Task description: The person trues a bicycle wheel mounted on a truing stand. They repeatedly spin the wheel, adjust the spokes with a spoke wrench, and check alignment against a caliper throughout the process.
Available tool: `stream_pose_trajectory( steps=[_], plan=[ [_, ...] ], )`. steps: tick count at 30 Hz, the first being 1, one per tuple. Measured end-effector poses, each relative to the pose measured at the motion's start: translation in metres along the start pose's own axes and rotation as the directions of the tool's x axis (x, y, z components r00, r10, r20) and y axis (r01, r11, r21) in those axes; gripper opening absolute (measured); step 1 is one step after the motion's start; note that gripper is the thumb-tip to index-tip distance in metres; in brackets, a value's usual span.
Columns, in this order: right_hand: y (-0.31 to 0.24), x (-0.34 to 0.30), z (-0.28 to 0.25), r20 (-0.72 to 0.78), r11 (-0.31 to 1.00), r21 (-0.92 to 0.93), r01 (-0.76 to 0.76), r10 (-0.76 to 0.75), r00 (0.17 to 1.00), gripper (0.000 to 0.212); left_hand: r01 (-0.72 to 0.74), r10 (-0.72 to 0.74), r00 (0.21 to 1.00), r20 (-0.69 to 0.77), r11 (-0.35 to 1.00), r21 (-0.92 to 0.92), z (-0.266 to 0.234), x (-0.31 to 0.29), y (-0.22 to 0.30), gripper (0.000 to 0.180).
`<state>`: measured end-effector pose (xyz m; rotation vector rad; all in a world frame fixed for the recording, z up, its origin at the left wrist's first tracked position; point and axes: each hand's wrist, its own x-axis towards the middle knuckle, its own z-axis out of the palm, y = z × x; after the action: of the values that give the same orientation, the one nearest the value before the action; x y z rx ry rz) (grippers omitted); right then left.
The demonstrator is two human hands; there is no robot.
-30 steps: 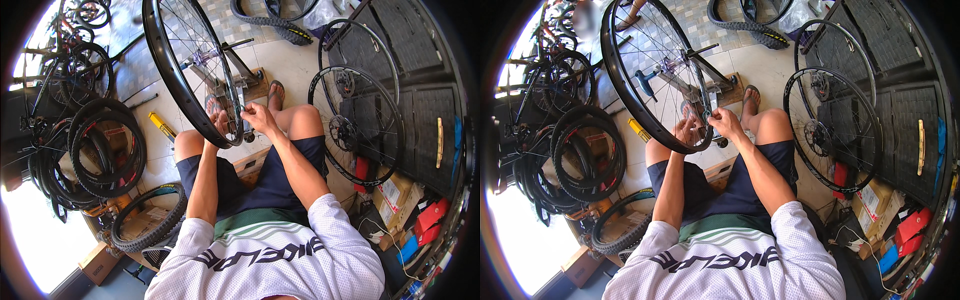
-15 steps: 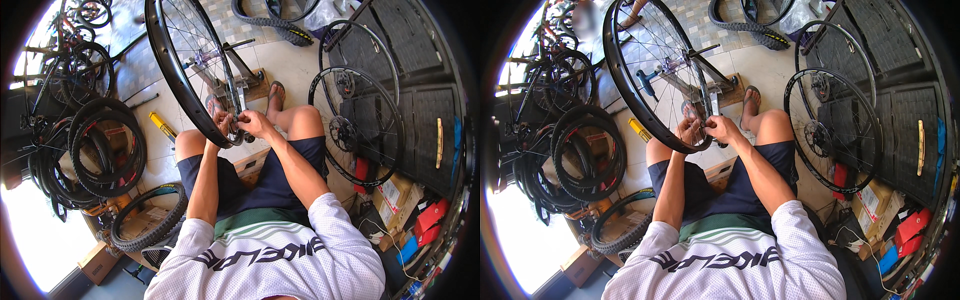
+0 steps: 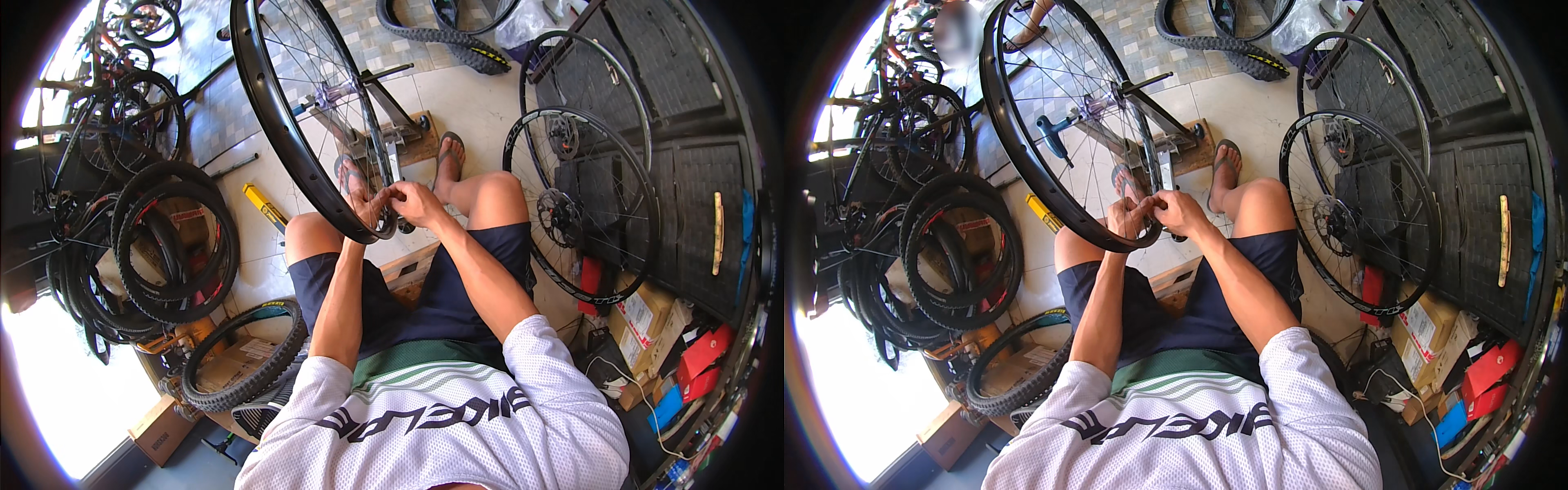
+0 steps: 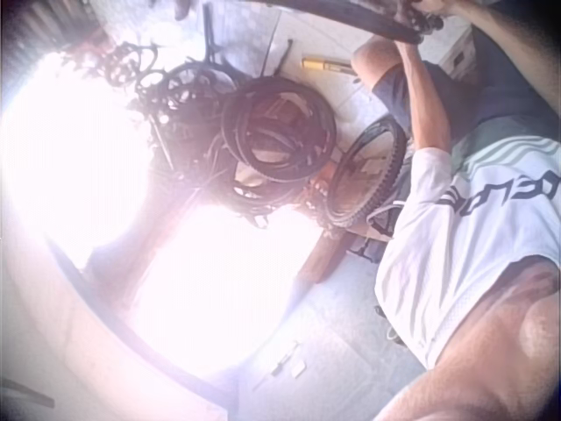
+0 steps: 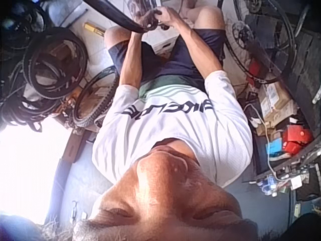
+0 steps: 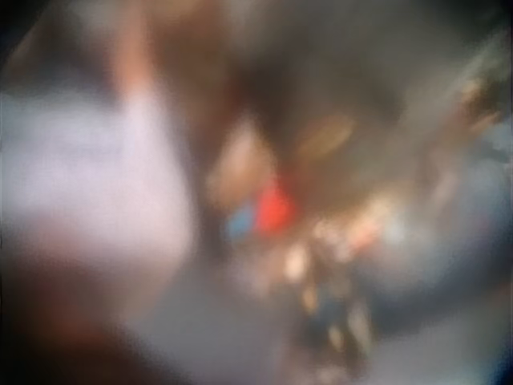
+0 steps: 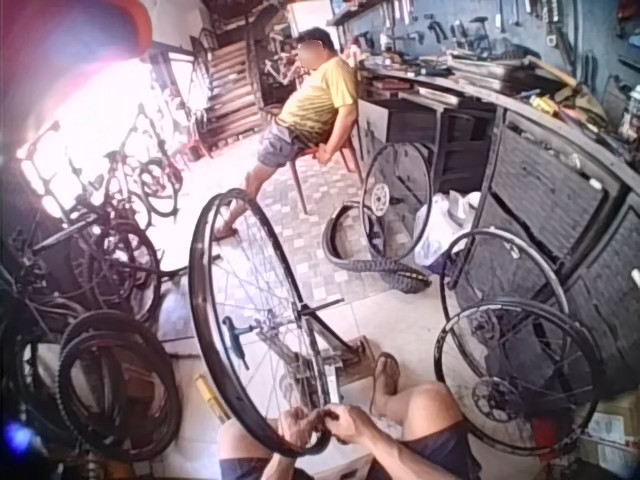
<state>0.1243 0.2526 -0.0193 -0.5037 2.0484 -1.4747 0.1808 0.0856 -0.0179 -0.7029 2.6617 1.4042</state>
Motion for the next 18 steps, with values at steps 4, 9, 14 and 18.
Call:
stream_pose_trajectory(
  steps=[4, 9, 14, 18],
  plan=[
    [0.004, 0.003, 0.003, 0.049, 0.988, 0.154, 0.015, -0.023, 0.999, 0.02, 0.002, -0.004, 1.0, -0.01, 0.973, -0.229, -0.004, -0.006, -0.001, 0.049],
    [0.009, 0.008, -0.002, 0.025, 0.919, 0.393, -0.043, 0.036, 0.999, 0.02, 0.197, -0.255, 0.967, 0.001, 0.744, -0.638, -0.011, -0.004, 0.015, 0.045],
    [0.015, 0.009, -0.003, -0.179, 0.996, 0.063, -0.059, 0.069, 0.981, 0.031, 0.151, -0.139, 0.988, 0.061, 0.855, -0.496, -0.007, 0.01, -0.002, 0.04],
    [0.014, 0.009, 0.0, -0.187, 0.988, -0.087, -0.129, 0.111, 0.976, 0.032, 0.217, -0.148, 0.976, 0.16, 0.746, -0.629, 0.01, 0.02, -0.025, 0.025]
  ],
)
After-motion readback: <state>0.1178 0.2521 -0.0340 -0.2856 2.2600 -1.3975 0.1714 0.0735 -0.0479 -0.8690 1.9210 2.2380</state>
